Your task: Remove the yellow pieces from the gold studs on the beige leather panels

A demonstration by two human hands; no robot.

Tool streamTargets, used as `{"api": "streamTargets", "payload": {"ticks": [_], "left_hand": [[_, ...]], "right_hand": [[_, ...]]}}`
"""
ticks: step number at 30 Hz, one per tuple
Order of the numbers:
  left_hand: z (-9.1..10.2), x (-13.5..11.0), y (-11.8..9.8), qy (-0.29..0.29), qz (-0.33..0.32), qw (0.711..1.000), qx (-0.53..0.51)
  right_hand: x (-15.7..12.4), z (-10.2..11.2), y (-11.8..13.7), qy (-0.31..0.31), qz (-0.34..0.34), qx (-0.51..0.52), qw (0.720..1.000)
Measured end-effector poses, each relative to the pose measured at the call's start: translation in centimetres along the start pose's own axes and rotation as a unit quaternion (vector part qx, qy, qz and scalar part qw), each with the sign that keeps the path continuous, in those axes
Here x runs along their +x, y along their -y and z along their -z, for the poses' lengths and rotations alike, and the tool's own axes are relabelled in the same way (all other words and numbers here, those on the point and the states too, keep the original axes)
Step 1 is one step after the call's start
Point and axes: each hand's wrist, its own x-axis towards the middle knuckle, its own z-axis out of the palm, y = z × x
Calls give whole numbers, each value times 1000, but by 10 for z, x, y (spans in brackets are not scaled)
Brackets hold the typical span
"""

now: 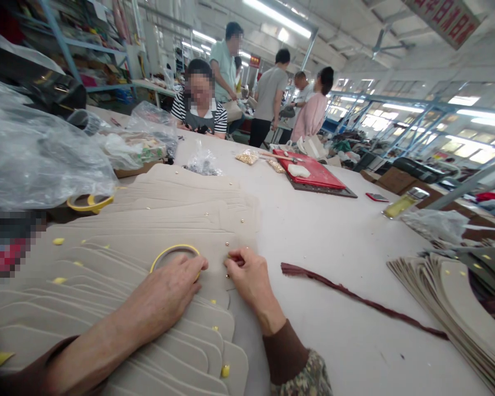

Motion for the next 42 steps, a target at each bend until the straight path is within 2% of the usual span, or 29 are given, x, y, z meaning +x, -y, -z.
{"api": "streamTargets", "payload": {"ticks": [2,4,7,13,17,21,25,29,32,34,39,42], "left_hand": [[-1,0,2,-8,-14,1000,-1],[-3,0,4,-18,-36,999,-3],[-6,0,6,-30,-52,998,-7],[-5,0,5,-32,-50,998,-4],[-3,-1,3,-32,-49,998,-2],[-5,-1,4,-33,-47,998,1],[-5,0,4,-38,-52,998,3],[-3,-1,4,-42,-59,997,-6],[-3,-2,5,-49,-68,996,-22],[-3,-3,6,-58,-76,995,-29],[-2,-6,6,-72,-98,992,-44],[-2,-7,9,-78,-104,990,-50]], "right_hand": [[-3,8,1,56,-87,90,991],[-9,16,2,114,-152,137,972],[-17,20,3,140,-176,116,967],[-25,13,6,121,-141,14,982],[-27,10,12,101,-66,-71,990],[-27,7,14,69,7,-149,986],[-24,4,10,67,-22,-134,989],[-23,8,4,60,-102,-28,993],[-26,14,1,86,-121,23,989],[-29,15,1,98,-94,-6,991],[-29,7,7,47,41,-135,989],[-27,3,10,40,29,-141,989]]}}
